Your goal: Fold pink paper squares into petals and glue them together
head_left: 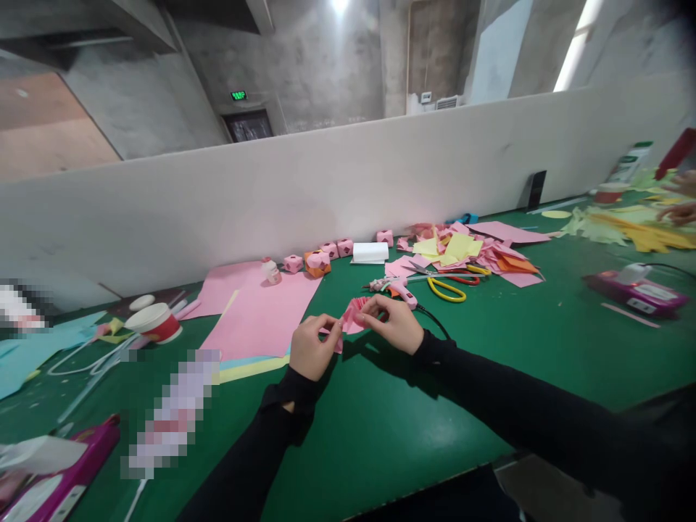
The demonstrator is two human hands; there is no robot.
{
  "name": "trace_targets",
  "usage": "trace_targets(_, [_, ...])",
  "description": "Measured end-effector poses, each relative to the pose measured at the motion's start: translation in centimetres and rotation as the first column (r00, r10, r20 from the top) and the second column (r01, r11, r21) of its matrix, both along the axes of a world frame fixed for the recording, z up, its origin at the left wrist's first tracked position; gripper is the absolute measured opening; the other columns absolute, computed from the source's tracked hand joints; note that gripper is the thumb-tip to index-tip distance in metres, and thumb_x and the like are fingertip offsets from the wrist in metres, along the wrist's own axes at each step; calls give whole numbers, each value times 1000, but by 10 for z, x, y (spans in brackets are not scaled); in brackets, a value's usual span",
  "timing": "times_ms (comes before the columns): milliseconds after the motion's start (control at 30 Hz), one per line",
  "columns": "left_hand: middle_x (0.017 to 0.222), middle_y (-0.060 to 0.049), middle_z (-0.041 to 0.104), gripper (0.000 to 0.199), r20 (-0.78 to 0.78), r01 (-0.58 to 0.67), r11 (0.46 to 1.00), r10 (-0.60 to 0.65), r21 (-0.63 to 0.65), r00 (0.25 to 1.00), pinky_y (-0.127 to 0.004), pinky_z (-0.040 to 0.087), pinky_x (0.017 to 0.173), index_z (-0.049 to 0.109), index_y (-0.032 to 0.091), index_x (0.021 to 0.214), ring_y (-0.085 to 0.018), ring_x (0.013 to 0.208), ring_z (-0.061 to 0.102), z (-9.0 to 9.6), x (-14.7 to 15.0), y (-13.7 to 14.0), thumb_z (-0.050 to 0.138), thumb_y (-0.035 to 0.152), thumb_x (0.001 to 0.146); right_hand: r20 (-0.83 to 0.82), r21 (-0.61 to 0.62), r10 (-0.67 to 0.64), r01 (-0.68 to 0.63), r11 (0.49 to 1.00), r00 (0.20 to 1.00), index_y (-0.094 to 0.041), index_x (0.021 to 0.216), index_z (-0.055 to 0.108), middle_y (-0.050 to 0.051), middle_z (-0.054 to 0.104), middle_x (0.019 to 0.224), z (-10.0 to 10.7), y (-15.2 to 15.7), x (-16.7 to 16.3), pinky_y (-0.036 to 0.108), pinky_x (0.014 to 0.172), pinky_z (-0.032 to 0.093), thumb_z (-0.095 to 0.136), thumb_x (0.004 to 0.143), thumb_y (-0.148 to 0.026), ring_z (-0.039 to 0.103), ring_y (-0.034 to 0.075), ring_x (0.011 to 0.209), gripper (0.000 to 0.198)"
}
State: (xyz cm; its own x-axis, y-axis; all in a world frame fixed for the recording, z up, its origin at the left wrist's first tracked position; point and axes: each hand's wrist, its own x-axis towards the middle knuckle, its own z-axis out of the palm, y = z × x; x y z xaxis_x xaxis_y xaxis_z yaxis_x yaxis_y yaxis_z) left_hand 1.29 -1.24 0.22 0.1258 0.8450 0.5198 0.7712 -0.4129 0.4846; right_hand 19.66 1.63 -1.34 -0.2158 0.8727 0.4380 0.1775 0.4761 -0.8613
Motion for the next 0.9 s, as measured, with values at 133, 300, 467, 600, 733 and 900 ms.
trace_targets(133, [67, -2, 65, 25, -62, 25, 998, -21, 55, 998, -28, 43, 68, 62, 20, 66, -16, 69, 59, -1, 1, -1, 51, 32, 84, 174, 156, -64, 37, 987, 983, -18, 86, 58, 1, 64, 70, -4, 0, 1, 25, 60, 46, 62, 82, -32, 57, 13, 61, 15])
trace_targets(300, [67, -3, 65, 26, -212, 67, 993, -44, 103, 976, -32, 39, 70, 61, 20, 67, -18, 72, 58, -2, 2, -1, 50, 33, 86, 343, 341, -164, 40, 939, 925, -17, 101, 57, 3, 64, 74, -8, 5, 3, 27, 64, 47, 61, 82, -26, 59, 15, 66, 21])
trace_targets(467, [67, -3, 65, 28, -276, 99, 988, -63, 118, 959, -32, 37, 71, 61, 20, 67, -19, 74, 57, -3, 1, -1, 47, 33, 88, 363, 432, -139, -34, 901, 921, -17, 106, 60, 6, 64, 79, -9, 7, 3, 27, 68, 48, 55, 86, -23, 60, 16, 71, 21])
trace_targets(600, [69, -4, 65, 25, -219, 107, 988, -80, 114, 972, -32, 39, 71, 62, 20, 69, -19, 75, 57, -3, 1, -2, 49, 32, 87, 403, 381, -68, -100, 919, 913, -17, 84, 65, 4, 62, 72, -8, 7, 3, 24, 59, 43, 58, 84, -22, 56, 14, 64, 9])
trace_targets(733, [77, -4, 66, 23, -2, 90, 994, -90, 53, 996, -30, 44, 72, 64, 19, 85, -17, 76, 60, 2, 4, -5, 48, 35, 88, 292, 176, -4, -50, 983, 956, -15, 76, 65, 1, 61, 63, -4, 5, 0, 23, 55, 40, 60, 83, -30, 52, 12, 56, 17])
trace_targets(900, [92, -6, 68, 36, 330, 127, 981, -72, -149, 941, -27, 50, 67, 59, 16, 105, -17, 79, 64, 9, 11, -9, 59, 41, 79, 62, -42, 23, -20, 999, 998, -15, 72, 61, 0, 61, 62, 2, 1, -5, 22, 53, 39, 61, 80, -37, 51, 11, 56, 23])
